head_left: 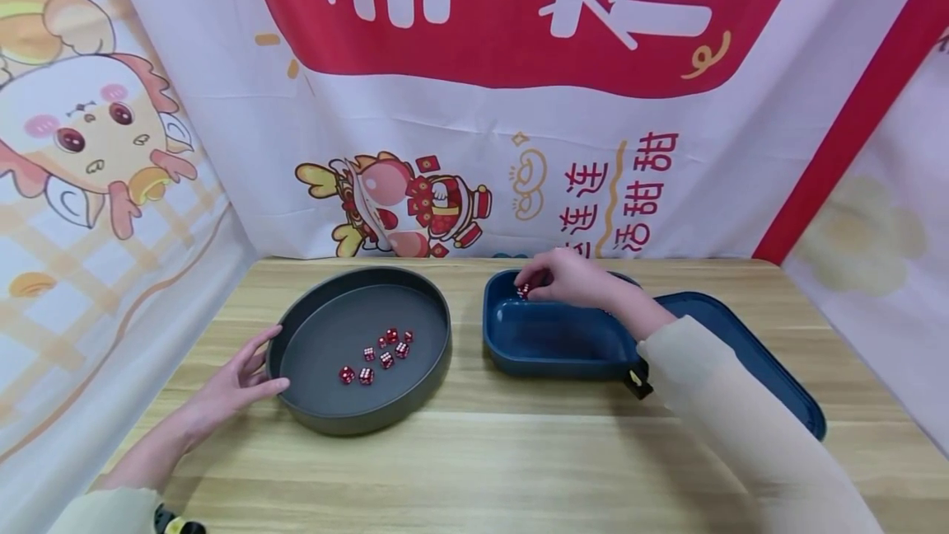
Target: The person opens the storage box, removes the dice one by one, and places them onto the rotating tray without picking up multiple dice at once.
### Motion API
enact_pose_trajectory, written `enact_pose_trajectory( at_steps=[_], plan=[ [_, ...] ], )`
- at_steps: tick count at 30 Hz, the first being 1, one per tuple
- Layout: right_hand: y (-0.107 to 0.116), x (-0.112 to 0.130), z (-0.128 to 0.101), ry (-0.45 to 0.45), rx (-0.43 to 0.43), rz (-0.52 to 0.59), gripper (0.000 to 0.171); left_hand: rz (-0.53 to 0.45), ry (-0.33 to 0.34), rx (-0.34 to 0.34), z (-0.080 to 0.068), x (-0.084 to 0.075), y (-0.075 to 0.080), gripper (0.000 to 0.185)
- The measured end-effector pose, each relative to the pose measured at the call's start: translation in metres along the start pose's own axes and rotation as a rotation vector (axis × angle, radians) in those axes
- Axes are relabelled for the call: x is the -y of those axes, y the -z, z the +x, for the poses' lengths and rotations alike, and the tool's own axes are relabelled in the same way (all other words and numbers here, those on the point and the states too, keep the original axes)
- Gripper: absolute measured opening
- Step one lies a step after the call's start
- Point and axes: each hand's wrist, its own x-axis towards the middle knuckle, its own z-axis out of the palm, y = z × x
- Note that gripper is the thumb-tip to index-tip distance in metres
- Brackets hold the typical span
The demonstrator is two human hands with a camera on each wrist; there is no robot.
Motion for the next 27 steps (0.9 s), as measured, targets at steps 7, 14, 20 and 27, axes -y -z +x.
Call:
enact_pose_trajectory(
  at_steps=[7,14,20,27],
  plan=[
    [-0.01,0.014,0.023,0.019,-0.01,0.044,0.021,-0.004,-0.002,-0.001,0.0,0.001,0.0,0.088],
    [-0.024,0.022,0.044,0.023,-0.023,0.079,0.02,0.006,-0.016,-0.002,0.0,0.0,0.0,0.087],
    [-0.041,0.033,0.06,0.049,0.023,0.104,0.019,0.002,-0.009,0.006,0.0,0.0,0.0,0.088],
    [-0.066,0.056,0.076,0.06,0.059,0.077,0.021,0.005,-0.011,0.005,0.0,0.0,0.0,0.087]
  ],
)
